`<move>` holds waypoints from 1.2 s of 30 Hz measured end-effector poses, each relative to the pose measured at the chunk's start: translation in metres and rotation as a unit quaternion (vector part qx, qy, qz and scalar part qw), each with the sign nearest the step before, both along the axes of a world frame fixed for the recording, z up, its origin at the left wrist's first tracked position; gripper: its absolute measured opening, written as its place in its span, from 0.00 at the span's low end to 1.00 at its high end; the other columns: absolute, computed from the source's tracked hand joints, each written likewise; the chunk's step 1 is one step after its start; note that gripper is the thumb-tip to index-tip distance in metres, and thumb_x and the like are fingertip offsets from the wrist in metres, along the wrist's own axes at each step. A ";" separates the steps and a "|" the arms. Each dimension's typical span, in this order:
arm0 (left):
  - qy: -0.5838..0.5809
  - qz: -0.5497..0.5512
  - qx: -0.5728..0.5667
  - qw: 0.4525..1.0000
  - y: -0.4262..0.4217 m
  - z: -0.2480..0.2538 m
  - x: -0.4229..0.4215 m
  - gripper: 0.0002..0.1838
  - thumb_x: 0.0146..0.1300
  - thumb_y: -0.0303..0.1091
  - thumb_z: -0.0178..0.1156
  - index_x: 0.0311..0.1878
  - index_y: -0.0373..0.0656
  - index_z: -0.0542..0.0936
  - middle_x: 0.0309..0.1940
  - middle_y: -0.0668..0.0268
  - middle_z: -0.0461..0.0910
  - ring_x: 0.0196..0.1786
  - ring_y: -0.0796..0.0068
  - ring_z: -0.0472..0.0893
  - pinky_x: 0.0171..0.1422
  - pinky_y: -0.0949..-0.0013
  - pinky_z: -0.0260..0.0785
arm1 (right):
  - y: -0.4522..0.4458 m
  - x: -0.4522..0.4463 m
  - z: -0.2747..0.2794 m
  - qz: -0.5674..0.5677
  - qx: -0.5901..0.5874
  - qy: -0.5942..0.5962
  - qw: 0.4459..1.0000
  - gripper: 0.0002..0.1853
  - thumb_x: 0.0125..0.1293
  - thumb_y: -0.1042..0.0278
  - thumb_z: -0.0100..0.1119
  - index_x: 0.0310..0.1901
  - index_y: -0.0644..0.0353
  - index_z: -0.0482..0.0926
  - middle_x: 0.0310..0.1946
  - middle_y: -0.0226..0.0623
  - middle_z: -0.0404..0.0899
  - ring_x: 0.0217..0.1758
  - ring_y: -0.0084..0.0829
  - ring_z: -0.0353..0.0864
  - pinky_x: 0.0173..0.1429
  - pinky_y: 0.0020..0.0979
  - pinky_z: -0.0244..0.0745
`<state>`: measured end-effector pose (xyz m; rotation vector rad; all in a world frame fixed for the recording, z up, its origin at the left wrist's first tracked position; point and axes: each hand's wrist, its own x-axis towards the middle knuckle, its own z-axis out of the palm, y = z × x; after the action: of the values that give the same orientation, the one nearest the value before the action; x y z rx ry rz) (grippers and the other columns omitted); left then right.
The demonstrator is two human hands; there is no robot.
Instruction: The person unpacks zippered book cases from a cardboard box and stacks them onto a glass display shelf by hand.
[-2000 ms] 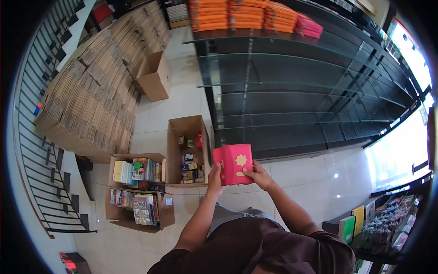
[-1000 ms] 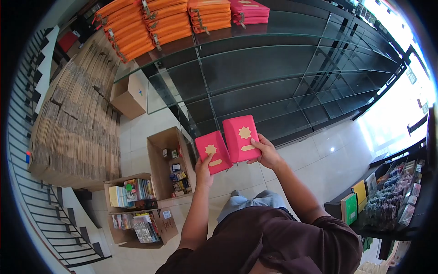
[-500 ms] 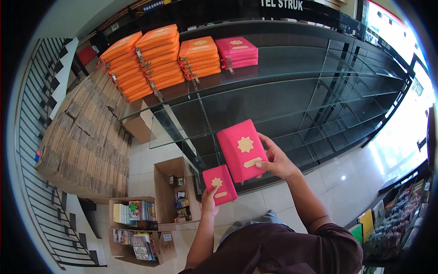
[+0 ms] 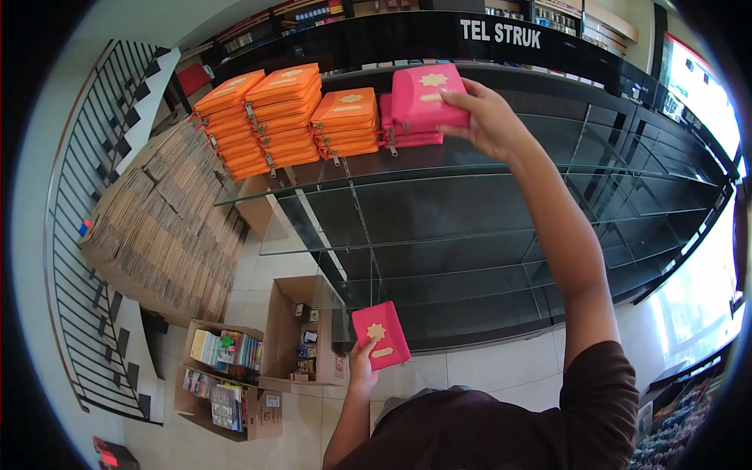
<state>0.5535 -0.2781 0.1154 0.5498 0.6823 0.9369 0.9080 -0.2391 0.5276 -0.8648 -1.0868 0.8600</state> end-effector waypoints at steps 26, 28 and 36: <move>0.018 0.091 -0.009 0.996 -0.011 -0.008 -0.052 0.15 0.64 0.28 0.61 0.54 0.41 0.77 0.47 0.63 0.82 0.48 0.68 0.84 0.53 0.64 0.79 | 0.063 0.027 0.017 -0.217 -0.187 -0.370 0.884 0.23 0.65 0.49 0.66 0.48 0.64 0.83 0.22 0.23 0.74 0.21 0.14 0.67 0.21 0.18 0.54; 0.019 0.087 -0.012 0.996 -0.012 -0.009 -0.052 0.16 0.64 0.27 0.61 0.55 0.41 0.77 0.46 0.63 0.82 0.48 0.68 0.84 0.53 0.63 0.79 | 0.065 0.034 0.012 -0.215 -0.166 -0.362 0.892 0.23 0.65 0.49 0.66 0.50 0.63 0.84 0.22 0.23 0.74 0.20 0.15 0.66 0.22 0.19 0.55; 0.027 0.075 -0.024 0.996 -0.011 -0.013 -0.051 0.16 0.63 0.27 0.61 0.54 0.41 0.77 0.47 0.62 0.82 0.48 0.67 0.84 0.53 0.62 0.79 | 0.065 0.033 -0.007 -0.270 -0.068 -0.396 0.875 0.20 0.69 0.52 0.59 0.48 0.63 0.85 0.22 0.35 0.81 0.20 0.26 0.77 0.30 0.29 0.73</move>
<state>0.5023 -0.2892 0.1026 0.4869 0.8024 1.0461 0.9411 -0.1744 0.5201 -1.6252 -1.3766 0.0757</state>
